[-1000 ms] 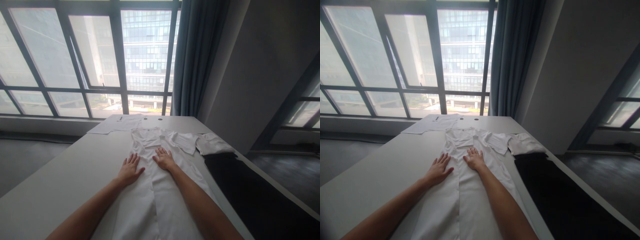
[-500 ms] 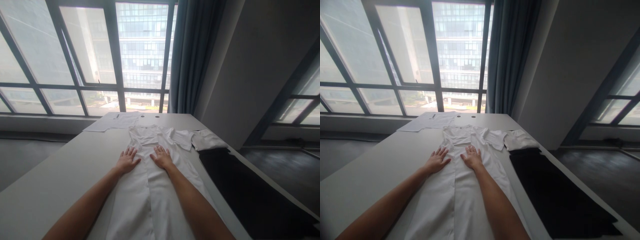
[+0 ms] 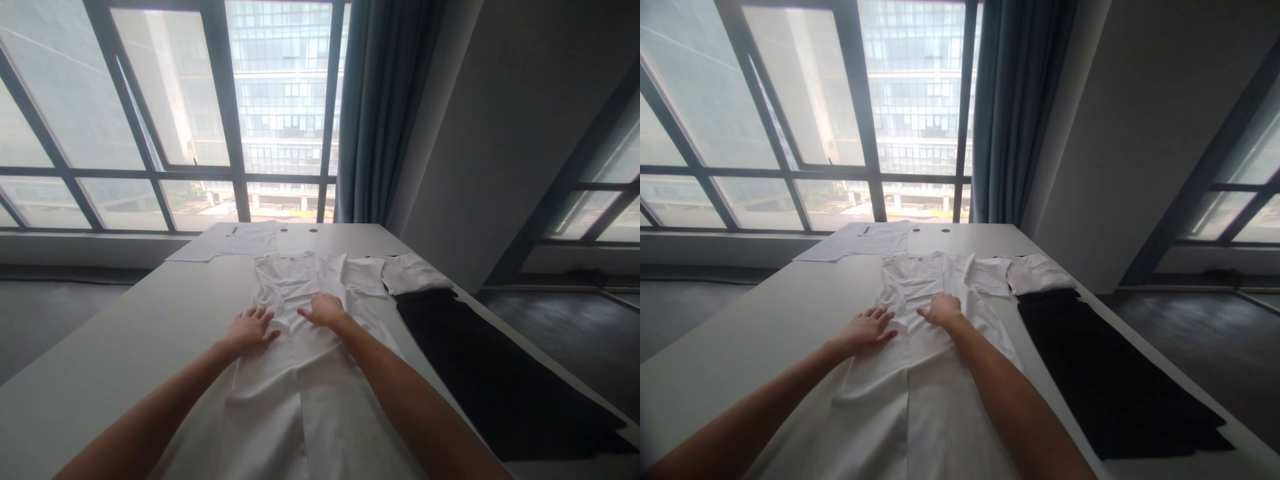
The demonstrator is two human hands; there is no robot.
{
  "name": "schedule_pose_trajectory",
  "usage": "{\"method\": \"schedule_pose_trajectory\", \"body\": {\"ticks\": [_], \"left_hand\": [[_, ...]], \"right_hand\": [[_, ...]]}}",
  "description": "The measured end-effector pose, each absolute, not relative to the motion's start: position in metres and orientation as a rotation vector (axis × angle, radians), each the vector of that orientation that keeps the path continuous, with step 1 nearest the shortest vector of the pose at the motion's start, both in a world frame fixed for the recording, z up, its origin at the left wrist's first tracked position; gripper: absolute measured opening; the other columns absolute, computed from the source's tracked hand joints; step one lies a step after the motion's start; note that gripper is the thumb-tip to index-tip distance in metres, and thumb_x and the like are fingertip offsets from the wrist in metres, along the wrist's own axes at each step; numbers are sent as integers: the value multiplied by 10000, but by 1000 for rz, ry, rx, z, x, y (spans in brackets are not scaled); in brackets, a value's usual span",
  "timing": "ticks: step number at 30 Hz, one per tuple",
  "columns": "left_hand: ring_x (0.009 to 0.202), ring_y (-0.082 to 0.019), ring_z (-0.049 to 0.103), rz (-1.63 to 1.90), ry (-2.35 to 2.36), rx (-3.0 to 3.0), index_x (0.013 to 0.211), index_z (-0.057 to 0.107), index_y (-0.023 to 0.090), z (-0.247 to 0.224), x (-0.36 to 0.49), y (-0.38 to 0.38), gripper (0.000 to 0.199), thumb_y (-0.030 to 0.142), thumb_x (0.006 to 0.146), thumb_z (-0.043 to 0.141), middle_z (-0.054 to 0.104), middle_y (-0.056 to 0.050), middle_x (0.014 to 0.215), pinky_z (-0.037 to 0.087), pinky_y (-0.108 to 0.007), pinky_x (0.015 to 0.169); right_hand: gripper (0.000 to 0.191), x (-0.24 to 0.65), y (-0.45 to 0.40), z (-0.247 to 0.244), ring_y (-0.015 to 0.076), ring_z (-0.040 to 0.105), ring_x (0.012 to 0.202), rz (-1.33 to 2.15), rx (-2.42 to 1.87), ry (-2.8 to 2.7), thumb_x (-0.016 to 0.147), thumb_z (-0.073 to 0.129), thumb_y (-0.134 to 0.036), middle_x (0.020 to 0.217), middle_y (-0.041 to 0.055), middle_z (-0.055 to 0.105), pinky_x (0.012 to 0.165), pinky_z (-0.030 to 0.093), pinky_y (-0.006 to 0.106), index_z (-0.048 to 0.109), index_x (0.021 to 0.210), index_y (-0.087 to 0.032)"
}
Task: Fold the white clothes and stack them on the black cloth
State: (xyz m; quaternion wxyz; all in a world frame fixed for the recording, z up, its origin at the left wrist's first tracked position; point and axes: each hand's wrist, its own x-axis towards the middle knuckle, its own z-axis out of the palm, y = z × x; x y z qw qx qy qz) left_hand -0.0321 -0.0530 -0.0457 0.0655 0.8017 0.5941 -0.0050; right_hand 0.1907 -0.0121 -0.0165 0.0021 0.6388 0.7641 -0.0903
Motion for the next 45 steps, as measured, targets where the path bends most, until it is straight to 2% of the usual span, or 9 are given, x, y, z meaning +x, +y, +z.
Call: {"method": "schedule_pose_trajectory", "body": {"ticks": [3, 10, 16, 19, 25, 31, 35, 40, 45], "left_hand": [[1228, -295, 548, 232, 1848, 2357, 1201, 657, 206, -41, -40, -17, 494, 516, 962, 356, 611, -140, 1311, 420, -412, 1013], [1145, -253, 620, 590, 2111, 1885, 1162, 672, 116, -46, -71, 104, 401, 361, 939, 445, 673, -175, 1223, 437, -296, 948], [791, -223, 716, 726, 2146, 1594, 1022, 728, 95, -52, -80, 180, 374, 403, 866, 584, 761, -136, 917, 477, -243, 634], [738, -201, 706, 804, 2160, 1508, 993, 744, 99, -54, -79, 201, 309, 330, 809, 654, 763, -104, 877, 456, -226, 570], [863, -224, 706, 988, 2208, 1522, 1023, 755, 109, -39, -77, 225, 314, 295, 783, 676, 765, -120, 959, 486, -244, 682], [1017, -237, 685, 1145, 2226, 1610, 1035, 761, 129, -32, -70, 230, 283, 267, 809, 659, 758, -127, 1042, 487, -264, 864], [1046, -238, 678, 1189, 2256, 1640, 1088, 746, 126, -37, -66, 228, 305, 264, 859, 598, 751, -134, 1067, 487, -278, 898], [1041, -253, 679, 1089, 2297, 1682, 1078, 747, 120, -46, -72, 223, 311, 277, 862, 586, 749, -148, 1074, 491, -299, 896], [1082, -263, 660, 928, 2333, 1767, 1191, 684, 75, -46, -74, 214, 393, 251, 868, 545, 719, -180, 1146, 482, -322, 921]], "right_hand": [[507, 189, 20, -13, 299, 629, 1090, -222, 2222, 2407, 944, 462, -526, 1210, 188, 647, 873, 471, 366, 636, 1225, -141], [425, 197, 90, -45, 223, 621, 1103, -425, 2484, 2499, 917, 543, -398, 1253, 119, 630, 885, 452, 289, 574, 1278, -178], [395, 204, 98, -70, 180, 617, 1077, -514, 2437, 2792, 856, 614, -316, 1229, 66, 641, 919, 439, 247, 611, 1235, -205], [329, 206, 99, -70, 179, 620, 1055, -538, 2378, 2870, 856, 606, -237, 1173, 76, 664, 936, 434, 238, 662, 1173, -172], [319, 203, 102, -64, 166, 641, 956, -556, 2399, 2950, 862, 466, -67, 1054, 71, 694, 915, 452, 237, 733, 1013, -155], [260, 200, 99, -62, 184, 622, 971, -400, 2504, 2794, 903, 518, -205, 1114, 85, 659, 860, 453, 249, 715, 1069, -173], [236, 200, 95, -60, 181, 603, 1007, -309, 2401, 2912, 899, 552, -224, 1112, 82, 652, 903, 429, 250, 717, 1060, -175], [206, 196, 90, -59, 224, 559, 1122, -286, 2195, 2982, 878, 622, -329, 1144, 62, 669, 987, 376, 331, 739, 996, -207], [276, 194, 87, -60, 230, 540, 1167, -322, 2165, 2902, 877, 610, -384, 1247, 57, 644, 1010, 357, 363, 725, 1068, -222]]}}
